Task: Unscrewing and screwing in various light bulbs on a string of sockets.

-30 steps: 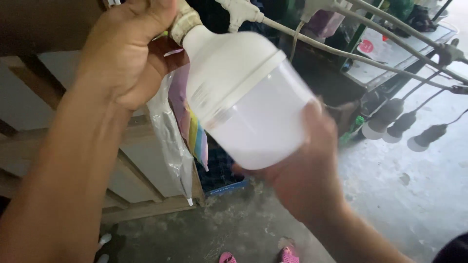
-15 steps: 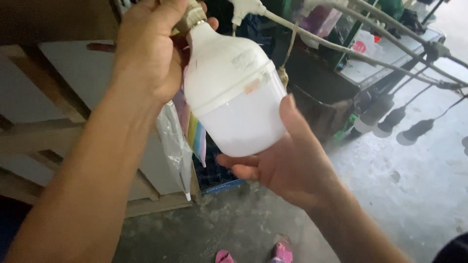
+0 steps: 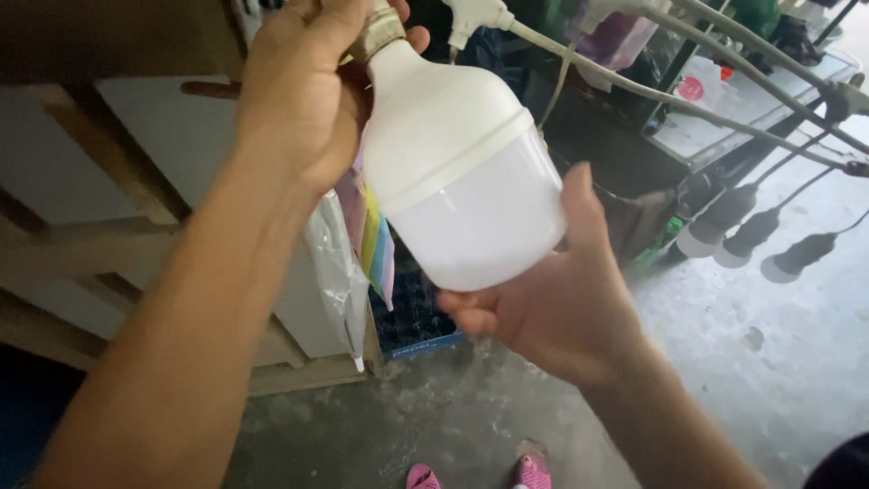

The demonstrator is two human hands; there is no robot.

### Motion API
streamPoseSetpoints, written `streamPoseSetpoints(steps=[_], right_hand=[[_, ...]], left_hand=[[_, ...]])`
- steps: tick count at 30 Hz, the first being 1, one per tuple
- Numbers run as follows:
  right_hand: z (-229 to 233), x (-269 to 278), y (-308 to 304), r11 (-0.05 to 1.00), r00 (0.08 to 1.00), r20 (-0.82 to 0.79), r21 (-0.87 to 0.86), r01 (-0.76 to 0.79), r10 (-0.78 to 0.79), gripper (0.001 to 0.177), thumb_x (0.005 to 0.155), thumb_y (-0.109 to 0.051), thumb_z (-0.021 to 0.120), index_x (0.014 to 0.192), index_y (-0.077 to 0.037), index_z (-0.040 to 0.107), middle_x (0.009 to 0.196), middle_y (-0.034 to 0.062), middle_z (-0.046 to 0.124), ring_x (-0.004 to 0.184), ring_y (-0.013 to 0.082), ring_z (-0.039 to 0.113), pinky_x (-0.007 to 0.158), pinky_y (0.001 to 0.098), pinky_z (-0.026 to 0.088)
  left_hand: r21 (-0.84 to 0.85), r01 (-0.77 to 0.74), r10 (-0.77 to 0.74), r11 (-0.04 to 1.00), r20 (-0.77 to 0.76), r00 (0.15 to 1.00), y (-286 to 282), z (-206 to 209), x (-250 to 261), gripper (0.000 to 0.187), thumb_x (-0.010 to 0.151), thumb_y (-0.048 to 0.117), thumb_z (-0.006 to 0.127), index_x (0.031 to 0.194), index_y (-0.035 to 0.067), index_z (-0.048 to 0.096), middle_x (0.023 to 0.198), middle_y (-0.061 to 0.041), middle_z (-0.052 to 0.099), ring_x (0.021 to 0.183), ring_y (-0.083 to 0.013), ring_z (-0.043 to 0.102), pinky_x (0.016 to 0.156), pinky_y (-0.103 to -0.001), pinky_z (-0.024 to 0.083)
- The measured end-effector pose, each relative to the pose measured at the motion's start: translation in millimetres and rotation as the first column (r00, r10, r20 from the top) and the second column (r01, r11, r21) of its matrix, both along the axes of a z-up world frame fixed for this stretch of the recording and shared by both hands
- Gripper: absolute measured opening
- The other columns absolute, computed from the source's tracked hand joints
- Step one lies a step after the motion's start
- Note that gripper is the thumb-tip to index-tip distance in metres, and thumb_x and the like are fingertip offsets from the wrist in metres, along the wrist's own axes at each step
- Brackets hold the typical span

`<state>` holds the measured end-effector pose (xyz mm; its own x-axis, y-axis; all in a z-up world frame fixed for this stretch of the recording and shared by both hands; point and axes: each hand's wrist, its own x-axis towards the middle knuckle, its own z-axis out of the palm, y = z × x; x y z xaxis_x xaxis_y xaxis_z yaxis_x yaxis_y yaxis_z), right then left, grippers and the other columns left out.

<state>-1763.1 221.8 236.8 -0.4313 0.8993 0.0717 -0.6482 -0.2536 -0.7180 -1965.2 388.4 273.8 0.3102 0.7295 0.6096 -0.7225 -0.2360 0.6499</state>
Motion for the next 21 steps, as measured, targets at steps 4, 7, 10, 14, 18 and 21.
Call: streamPoseSetpoints(steps=[4,7,10,14,18,21], right_hand=[[-0.6,3.9,8.6,0.903,0.851,-0.412,-0.131,-0.409,0.326,0.101,0.092,-0.084,0.032,0.164,-0.014,0.023,0.134,0.0415,0.050,0.113,0.0424,0.067,0.094,0.0443,0.061],[7.6,-6.1,6.7,0.968,0.942,-0.316,-0.182,-0.175,0.111,0.094,0.092,-0.080,0.031,0.159,-0.014,0.027,0.131,0.0341,0.057,0.105,0.0447,0.070,0.085,0.0451,0.062],[0.8,-2.4,4.0,0.943,0.976,-0.203,-0.331,0.012,-0.084,0.105,0.089,-0.084,0.030,0.157,-0.004,0.031,0.121,0.0365,0.061,0.096,0.0450,0.071,0.078,0.0452,0.064],[-42.7,23.8,6.2,0.990,0.949,-0.300,-0.077,-0.122,0.093,0.100,0.113,-0.075,0.030,0.168,0.009,0.023,0.120,0.0396,0.051,0.104,0.0426,0.065,0.085,0.0478,0.063],[7.8,0.8,4.2,0.918,0.859,-0.381,-0.060,-0.393,0.343,0.103,0.092,-0.087,0.024,0.162,-0.011,0.025,0.130,0.0361,0.055,0.109,0.0350,0.068,0.087,0.0369,0.062],[10.1,-1.4,0.0,0.989,0.992,-0.099,-0.116,-0.094,0.083,0.104,0.089,-0.085,0.022,0.160,-0.011,0.030,0.134,0.0335,0.055,0.107,0.0378,0.069,0.083,0.0412,0.062]], left_hand=[[-0.063,0.021,-0.024,0.998,-0.054,0.998,-9.3,10.0,-3.0,0.028,0.104,0.026,0.069,0.116,0.001,0.061,0.109,-0.010,0.066,0.106,-0.0239,0.069,0.103,-0.039,0.060],[-0.103,-0.070,0.064,0.992,-0.059,0.996,-0.7,2.6,1.1,0.033,0.103,0.029,0.069,0.118,0.000,0.062,0.107,-0.011,0.065,0.102,-0.0242,0.069,0.099,-0.039,0.062],[-0.107,-0.136,0.134,0.985,-0.031,0.991,8.6,-6.0,4.6,0.035,0.102,0.030,0.069,0.119,0.000,0.062,0.107,-0.012,0.065,0.099,-0.0245,0.068,0.096,-0.040,0.061],[-0.127,-0.080,0.077,0.989,-0.025,0.997,-3.8,4.5,4.1,0.033,0.102,0.029,0.068,0.118,0.002,0.061,0.106,-0.012,0.065,0.098,-0.0246,0.068,0.094,-0.041,0.061],[-0.177,-0.051,0.049,0.983,-0.015,0.999,-6.0,13.6,5.7,0.028,0.100,0.027,0.066,0.113,0.003,0.061,0.104,-0.012,0.066,0.097,-0.0258,0.069,0.092,-0.041,0.061],[-0.228,-0.094,0.093,0.969,-0.013,0.996,-3.3,11.4,10.4,0.027,0.101,0.026,0.066,0.110,0.001,0.060,0.102,-0.013,0.065,0.096,-0.0272,0.069,0.091,-0.042,0.061]])
